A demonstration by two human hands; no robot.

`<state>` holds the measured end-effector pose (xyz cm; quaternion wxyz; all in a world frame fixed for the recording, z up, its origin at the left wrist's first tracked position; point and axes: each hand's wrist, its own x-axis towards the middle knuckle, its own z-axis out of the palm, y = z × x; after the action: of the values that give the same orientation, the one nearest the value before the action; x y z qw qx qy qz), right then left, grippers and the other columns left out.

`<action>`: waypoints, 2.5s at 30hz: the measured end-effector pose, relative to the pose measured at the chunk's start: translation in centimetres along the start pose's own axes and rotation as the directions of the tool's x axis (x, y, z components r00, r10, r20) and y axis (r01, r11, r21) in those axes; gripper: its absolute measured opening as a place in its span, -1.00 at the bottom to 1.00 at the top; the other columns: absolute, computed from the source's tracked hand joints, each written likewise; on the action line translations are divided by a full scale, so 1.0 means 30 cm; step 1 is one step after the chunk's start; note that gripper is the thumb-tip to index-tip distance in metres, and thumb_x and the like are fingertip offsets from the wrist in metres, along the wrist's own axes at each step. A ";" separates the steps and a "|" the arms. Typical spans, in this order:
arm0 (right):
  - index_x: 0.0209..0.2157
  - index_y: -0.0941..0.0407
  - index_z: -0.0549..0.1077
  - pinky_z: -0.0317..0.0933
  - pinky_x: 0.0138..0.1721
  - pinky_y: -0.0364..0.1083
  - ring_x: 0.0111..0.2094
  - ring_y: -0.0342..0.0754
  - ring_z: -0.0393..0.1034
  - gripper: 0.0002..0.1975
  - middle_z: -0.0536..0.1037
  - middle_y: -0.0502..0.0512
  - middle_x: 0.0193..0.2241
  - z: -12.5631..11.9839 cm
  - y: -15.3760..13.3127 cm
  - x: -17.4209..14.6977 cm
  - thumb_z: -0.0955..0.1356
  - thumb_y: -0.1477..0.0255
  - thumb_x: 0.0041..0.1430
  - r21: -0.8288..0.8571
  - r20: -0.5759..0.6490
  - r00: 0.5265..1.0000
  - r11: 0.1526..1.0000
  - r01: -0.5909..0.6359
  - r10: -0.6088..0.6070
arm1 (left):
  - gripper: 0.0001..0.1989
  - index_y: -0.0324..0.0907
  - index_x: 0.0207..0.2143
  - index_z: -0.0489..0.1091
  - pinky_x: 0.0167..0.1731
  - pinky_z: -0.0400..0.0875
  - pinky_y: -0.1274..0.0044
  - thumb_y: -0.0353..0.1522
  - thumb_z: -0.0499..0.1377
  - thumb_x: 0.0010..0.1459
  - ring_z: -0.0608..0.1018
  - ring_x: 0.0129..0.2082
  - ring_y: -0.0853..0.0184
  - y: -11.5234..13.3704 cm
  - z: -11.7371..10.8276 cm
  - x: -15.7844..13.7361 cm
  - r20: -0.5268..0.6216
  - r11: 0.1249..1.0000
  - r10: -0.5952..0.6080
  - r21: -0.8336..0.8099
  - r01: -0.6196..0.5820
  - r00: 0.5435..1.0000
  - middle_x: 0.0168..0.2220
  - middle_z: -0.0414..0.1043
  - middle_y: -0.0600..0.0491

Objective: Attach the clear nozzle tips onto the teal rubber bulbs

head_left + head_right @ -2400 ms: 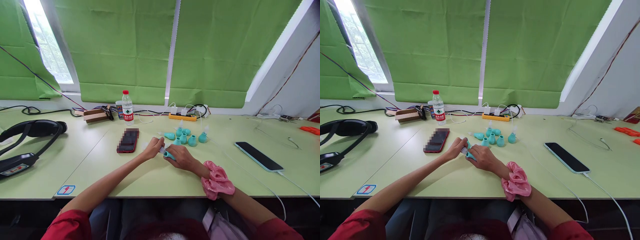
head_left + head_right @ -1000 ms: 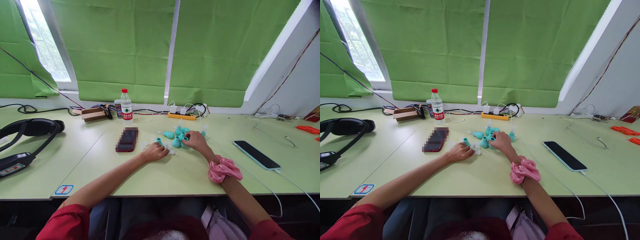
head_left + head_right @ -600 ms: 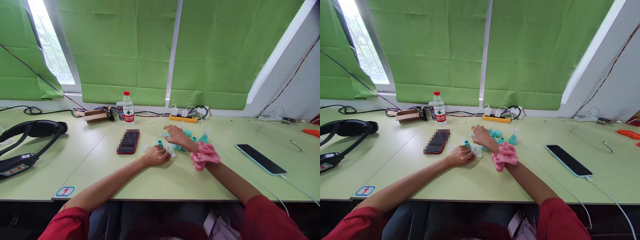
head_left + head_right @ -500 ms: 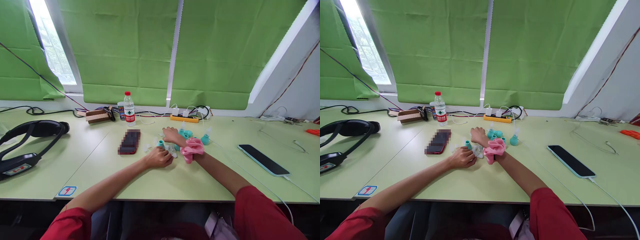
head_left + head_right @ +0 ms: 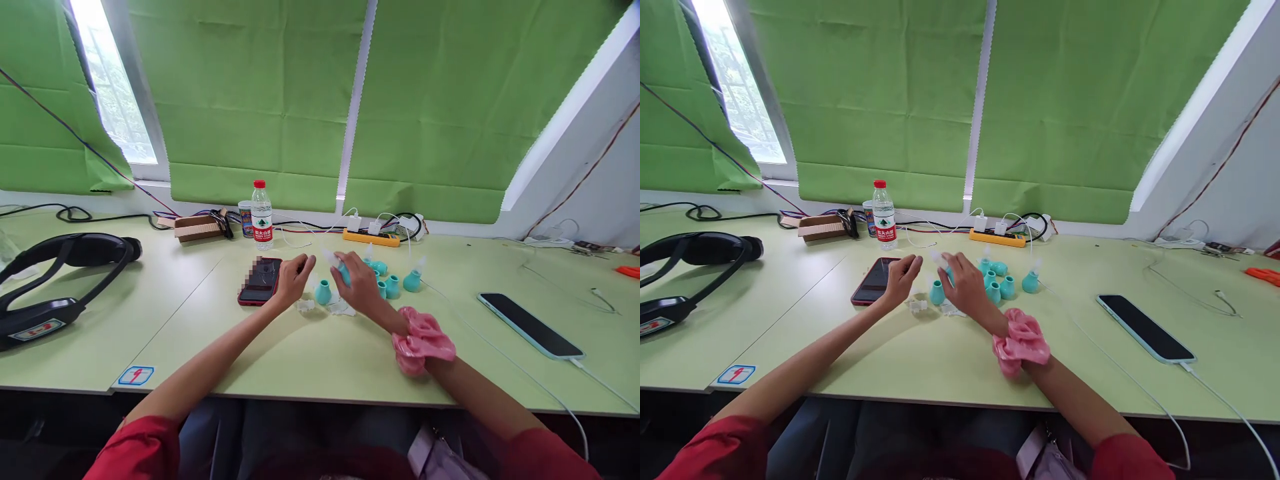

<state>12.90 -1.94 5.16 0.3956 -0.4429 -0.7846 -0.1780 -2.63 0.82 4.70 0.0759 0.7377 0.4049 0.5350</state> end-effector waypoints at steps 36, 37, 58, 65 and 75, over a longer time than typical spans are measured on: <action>-0.26 0.12 0.26 0.21 -0.28 -0.12 -0.31 -0.10 0.31 -0.83 0.41 0.09 -0.37 0.000 0.004 -0.103 0.21 0.40 0.08 0.326 -0.121 0.985 0.942 -0.074 0.119 | -0.65 -0.24 -0.62 0.27 -0.62 0.00 0.59 -0.19 -0.08 0.03 0.37 -0.60 0.37 -0.069 -0.010 0.029 0.385 0.819 -0.001 0.530 -0.220 0.923 -0.62 0.33 0.01; -0.25 0.13 0.26 0.21 -0.28 -0.13 -0.31 -0.10 0.31 -0.82 0.41 0.09 -0.36 0.003 0.005 -0.104 0.20 0.39 0.08 0.329 -0.113 0.986 0.941 -0.082 0.125 | -0.65 -0.24 -0.60 0.29 -0.61 0.01 0.58 -0.20 -0.09 0.03 0.39 -0.58 0.35 -0.074 -0.004 0.024 0.429 0.789 -0.002 0.556 -0.263 0.903 -0.60 0.36 -0.01; -0.27 0.13 0.28 0.19 -0.29 -0.12 -0.31 -0.08 0.31 -0.81 0.42 0.10 -0.35 0.015 0.006 -0.106 0.20 0.36 0.07 0.413 -0.003 0.977 0.890 -0.192 0.212 | -0.66 -0.19 -0.18 0.32 -0.19 0.19 0.47 -0.50 0.03 -0.07 0.34 -0.22 0.28 -0.164 0.017 0.039 0.510 0.923 0.085 0.283 -0.260 0.856 -0.21 0.38 0.02; -0.27 0.14 0.29 0.19 -0.30 -0.12 -0.32 -0.09 0.31 -0.81 0.43 0.10 -0.36 0.014 0.004 -0.103 0.20 0.37 0.07 0.399 -0.005 0.980 0.899 -0.179 0.197 | -0.69 -0.15 -0.22 0.33 -0.25 0.25 0.48 -0.45 0.11 -0.11 0.30 -0.22 0.26 -0.189 0.029 0.023 0.518 0.954 0.051 0.227 -0.195 0.854 -0.29 0.40 0.06; -0.26 0.13 0.28 0.19 -0.30 -0.13 -0.32 -0.09 0.31 -0.81 0.43 0.10 -0.35 0.018 0.009 -0.108 0.21 0.37 0.07 0.367 -0.025 0.986 0.918 -0.147 0.168 | -0.61 -0.15 -0.18 0.24 -0.27 0.25 0.50 -0.55 0.05 -0.14 0.29 -0.21 0.29 -0.147 0.015 0.025 0.451 0.911 0.151 0.281 -0.301 0.879 -0.27 0.37 0.06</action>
<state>13.81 -3.24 2.28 0.5057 -0.4183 -0.7545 -0.0095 -4.47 4.38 2.64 -0.0325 0.8797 0.3754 0.2901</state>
